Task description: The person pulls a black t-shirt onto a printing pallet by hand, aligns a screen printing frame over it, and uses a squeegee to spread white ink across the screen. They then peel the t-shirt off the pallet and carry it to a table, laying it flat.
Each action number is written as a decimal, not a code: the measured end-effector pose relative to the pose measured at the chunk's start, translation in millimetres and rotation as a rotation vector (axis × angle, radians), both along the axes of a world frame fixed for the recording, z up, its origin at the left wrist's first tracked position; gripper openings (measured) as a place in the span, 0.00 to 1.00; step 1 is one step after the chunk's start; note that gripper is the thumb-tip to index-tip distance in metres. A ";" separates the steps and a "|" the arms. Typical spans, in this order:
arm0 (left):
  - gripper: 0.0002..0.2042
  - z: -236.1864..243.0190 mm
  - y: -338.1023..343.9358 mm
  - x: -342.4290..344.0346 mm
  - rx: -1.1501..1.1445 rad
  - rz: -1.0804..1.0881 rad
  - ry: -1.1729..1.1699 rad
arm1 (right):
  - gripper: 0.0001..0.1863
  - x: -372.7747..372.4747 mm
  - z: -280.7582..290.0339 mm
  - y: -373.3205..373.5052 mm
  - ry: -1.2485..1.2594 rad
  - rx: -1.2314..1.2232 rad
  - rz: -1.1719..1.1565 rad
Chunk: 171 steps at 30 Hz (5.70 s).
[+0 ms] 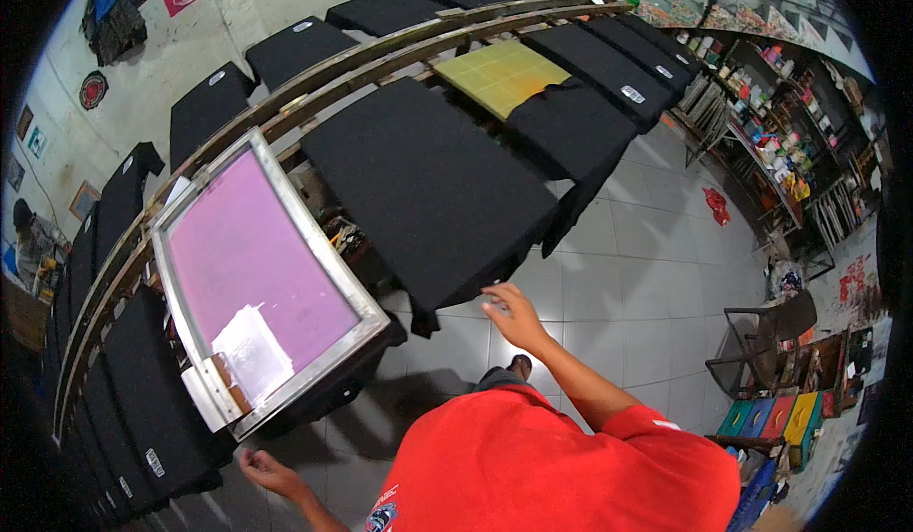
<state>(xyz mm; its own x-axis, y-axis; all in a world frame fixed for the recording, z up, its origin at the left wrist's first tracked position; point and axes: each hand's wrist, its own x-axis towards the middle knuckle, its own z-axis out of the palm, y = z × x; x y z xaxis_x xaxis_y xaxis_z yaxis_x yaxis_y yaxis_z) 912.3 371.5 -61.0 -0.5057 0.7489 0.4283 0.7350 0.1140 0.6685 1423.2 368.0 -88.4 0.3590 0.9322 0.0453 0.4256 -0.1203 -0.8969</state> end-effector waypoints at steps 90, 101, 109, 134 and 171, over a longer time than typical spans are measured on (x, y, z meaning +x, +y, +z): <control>0.05 -138.4 690.6 779.6 -0.337 -0.347 -0.378 | 0.15 754.6 -118.5 706.0 -0.394 0.075 0.087; 0.04 -122.3 772.8 791.0 -0.202 -0.422 -0.418 | 0.13 787.2 -128.3 792.5 -0.550 0.107 -0.050; 0.13 -141.8 709.4 790.8 -0.530 -0.448 -0.423 | 0.21 763.2 -143.3 744.5 -0.133 -0.041 0.253; 0.13 -114.4 464.2 832.6 -0.267 -0.461 -0.279 | 0.15 773.7 -112.7 521.4 0.001 0.073 0.270; 0.07 -154.8 17.7 936.3 -0.230 -0.333 -1.303 | 0.12 752.3 -140.0 50.8 1.151 -0.224 -0.040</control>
<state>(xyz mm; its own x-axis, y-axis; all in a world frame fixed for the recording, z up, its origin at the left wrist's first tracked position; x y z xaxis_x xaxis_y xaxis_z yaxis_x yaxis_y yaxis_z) 1848.5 389.1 -215.8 -0.2269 0.9024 -0.3663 -0.3940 0.2589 0.8819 2175.5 418.8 -228.3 0.1105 0.8654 -0.4888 -0.6308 -0.3190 -0.7073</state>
